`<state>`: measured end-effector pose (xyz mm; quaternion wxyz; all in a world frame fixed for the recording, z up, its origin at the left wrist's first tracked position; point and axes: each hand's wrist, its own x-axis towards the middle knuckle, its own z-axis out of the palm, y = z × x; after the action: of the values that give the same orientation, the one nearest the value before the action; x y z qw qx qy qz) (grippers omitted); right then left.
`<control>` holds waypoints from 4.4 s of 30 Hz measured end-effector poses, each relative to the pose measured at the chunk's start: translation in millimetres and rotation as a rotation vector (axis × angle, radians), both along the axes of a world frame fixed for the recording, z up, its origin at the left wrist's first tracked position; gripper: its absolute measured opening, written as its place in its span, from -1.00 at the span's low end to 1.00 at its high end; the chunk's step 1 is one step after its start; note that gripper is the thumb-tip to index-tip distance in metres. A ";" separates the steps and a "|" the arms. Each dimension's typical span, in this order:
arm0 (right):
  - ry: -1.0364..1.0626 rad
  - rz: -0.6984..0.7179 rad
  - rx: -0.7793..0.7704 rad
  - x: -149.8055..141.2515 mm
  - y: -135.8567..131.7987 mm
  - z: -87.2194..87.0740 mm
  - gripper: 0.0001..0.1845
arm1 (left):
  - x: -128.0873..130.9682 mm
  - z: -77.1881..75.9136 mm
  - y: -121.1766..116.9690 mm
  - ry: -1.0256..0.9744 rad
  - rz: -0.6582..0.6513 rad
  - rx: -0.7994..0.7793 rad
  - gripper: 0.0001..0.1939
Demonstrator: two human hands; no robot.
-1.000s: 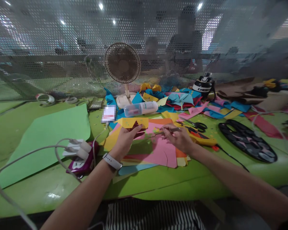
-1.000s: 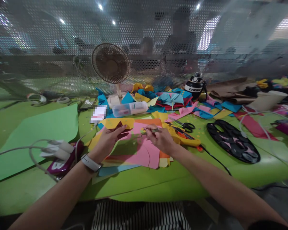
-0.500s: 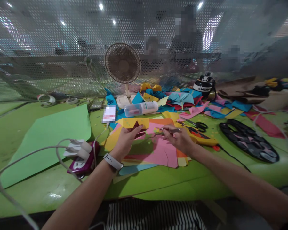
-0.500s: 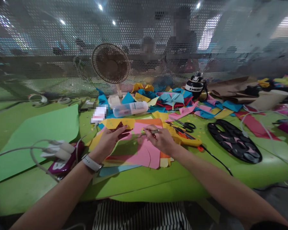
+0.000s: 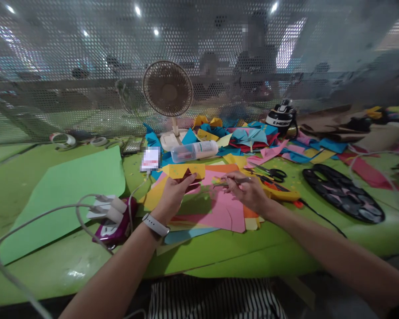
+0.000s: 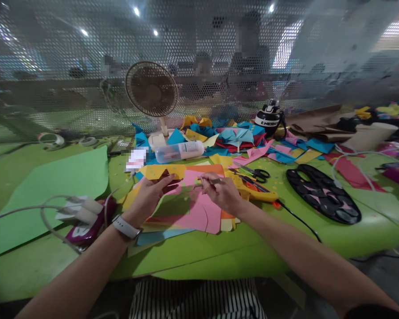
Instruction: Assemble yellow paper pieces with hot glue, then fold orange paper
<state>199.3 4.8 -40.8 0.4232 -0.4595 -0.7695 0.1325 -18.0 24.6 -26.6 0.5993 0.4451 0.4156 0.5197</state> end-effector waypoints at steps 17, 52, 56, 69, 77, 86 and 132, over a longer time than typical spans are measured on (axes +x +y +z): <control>-0.084 0.032 0.046 -1.4 1.8 -1.2 -0.71 | 1.0 -0.7 0.6 0.018 0.009 0.006 -0.78; -0.057 0.033 0.071 -2.4 1.6 -4.2 -0.71 | 2.2 3.5 -2.3 0.011 0.019 0.010 -0.78; -0.025 0.031 0.083 -2.6 1.1 -3.6 -0.71 | 1.6 3.6 -2.5 0.003 -0.007 -0.003 -0.77; -0.103 0.019 0.134 -3.7 2.7 -8.2 -0.71 | 2.5 3.1 -2.7 -0.001 0.008 -0.016 -0.80; -0.110 0.041 0.122 -4.2 1.3 -8.0 -0.72 | 2.1 2.8 -2.8 -0.026 0.003 -0.021 -0.82; -0.022 0.047 0.077 -5.2 0.4 -5.2 -0.72 | 2.1 6.1 -3.5 -0.001 0.011 -0.031 -0.75; -0.092 0.019 0.095 4.0 -1.8 3.1 -0.75 | 0.9 0.6 -0.7 0.006 0.012 0.006 -0.79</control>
<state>203.3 3.0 -37.7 0.4074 -0.4374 -0.7979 0.0784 -17.1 23.8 -26.0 0.5936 0.4460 0.4185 0.5231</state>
